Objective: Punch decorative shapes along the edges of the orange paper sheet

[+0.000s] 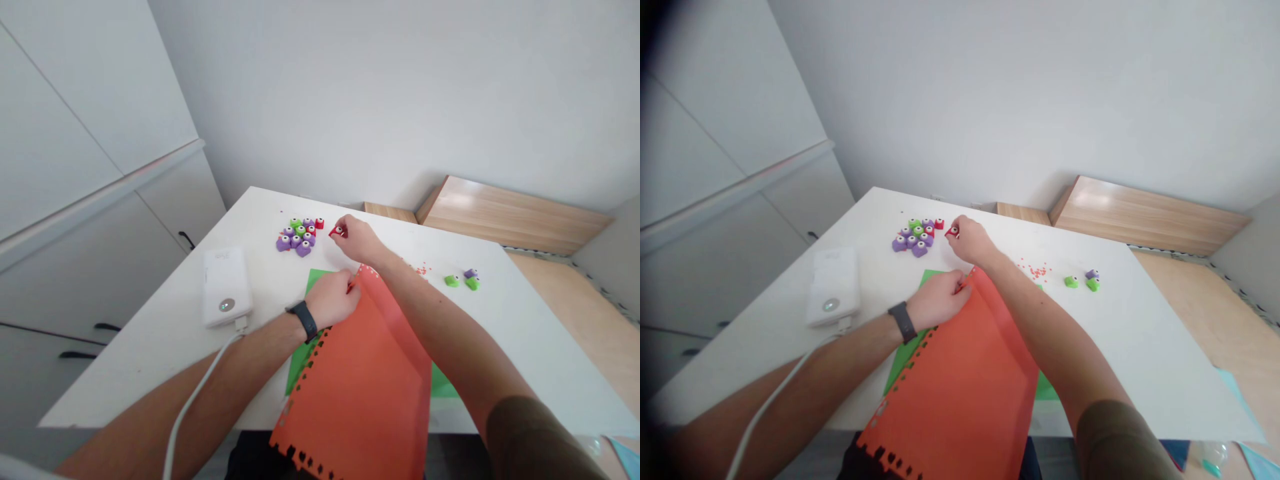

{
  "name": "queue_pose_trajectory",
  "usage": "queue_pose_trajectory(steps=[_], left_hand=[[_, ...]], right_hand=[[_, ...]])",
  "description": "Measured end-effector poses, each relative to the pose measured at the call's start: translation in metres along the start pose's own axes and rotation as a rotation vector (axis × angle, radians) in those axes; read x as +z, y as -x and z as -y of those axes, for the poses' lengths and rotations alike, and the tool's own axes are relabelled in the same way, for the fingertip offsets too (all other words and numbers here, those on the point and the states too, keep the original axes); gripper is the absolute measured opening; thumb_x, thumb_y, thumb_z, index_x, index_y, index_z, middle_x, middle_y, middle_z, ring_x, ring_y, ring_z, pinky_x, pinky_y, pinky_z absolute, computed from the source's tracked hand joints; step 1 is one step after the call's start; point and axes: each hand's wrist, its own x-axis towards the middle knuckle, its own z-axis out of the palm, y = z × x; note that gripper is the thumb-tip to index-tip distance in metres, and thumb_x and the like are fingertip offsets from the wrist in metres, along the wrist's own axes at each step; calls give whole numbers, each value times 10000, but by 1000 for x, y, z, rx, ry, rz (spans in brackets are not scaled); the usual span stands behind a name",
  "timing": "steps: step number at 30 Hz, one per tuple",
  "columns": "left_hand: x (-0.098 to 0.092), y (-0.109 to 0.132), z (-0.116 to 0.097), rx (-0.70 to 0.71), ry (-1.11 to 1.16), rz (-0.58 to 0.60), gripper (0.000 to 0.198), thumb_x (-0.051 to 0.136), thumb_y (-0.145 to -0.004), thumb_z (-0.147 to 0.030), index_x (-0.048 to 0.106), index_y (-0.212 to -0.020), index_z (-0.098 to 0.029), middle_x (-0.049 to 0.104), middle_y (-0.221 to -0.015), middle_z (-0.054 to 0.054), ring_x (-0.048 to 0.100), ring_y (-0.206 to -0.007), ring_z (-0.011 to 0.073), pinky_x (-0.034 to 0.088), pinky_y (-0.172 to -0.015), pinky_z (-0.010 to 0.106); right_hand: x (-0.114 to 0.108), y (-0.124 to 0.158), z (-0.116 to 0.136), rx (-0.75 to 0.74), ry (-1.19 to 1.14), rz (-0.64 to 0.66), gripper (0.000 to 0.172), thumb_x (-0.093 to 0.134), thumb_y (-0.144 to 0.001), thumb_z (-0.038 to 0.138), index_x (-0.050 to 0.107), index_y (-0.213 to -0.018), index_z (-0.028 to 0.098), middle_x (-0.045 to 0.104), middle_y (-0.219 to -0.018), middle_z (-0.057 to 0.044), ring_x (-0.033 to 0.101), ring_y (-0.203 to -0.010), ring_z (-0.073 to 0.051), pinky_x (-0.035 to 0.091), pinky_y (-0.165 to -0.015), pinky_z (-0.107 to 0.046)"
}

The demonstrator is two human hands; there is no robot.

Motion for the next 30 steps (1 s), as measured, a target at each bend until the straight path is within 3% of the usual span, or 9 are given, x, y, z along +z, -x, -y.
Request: queue_pose_trajectory(steps=[5,10,17,22,30], left_hand=[[0,-1,0,-19,13,2,207,485,-952,-320,541,-780,-220,646,-701,27,574,-636,179,267,-570,305],[1,-3,-1,-33,26,5,207,491,-949,-305,534,-766,-219,625,-674,7,558,-615,158,269,-574,294],[-3,-1,-6,-24,33,18,244,459,-986,-381,525,-811,-223,607,-667,-25,542,-608,148,300,-581,279],[-3,-4,-7,-28,79,11,273,461,-997,-427,499,-816,-227,548,-622,-53,496,-573,143,293,-555,284],[-4,-4,-6,-33,162,24,300,469,-1011,-487,514,-868,-228,569,-662,-55,494,-585,134,318,-561,277]], right_hand=[[-33,38,-39,102,-486,-188,265,621,-922,417,545,-1068,209,724,-942,-38,674,-851,-176,502,-711,-296],[-52,94,-83,167,-849,-178,314,720,-876,429,534,-1013,217,715,-887,-38,667,-796,-176,485,-623,-290],[-57,147,-117,322,-932,-161,341,811,-799,376,560,-963,214,702,-929,-14,575,-689,-117,422,-612,-275],[-66,155,-134,347,-877,-65,354,783,-813,404,675,-1083,202,627,-824,17,528,-642,-109,406,-613,-283],[-72,156,-155,329,-910,7,401,821,-789,402,727,-1121,198,691,-916,-19,552,-733,-125,415,-649,-284]])
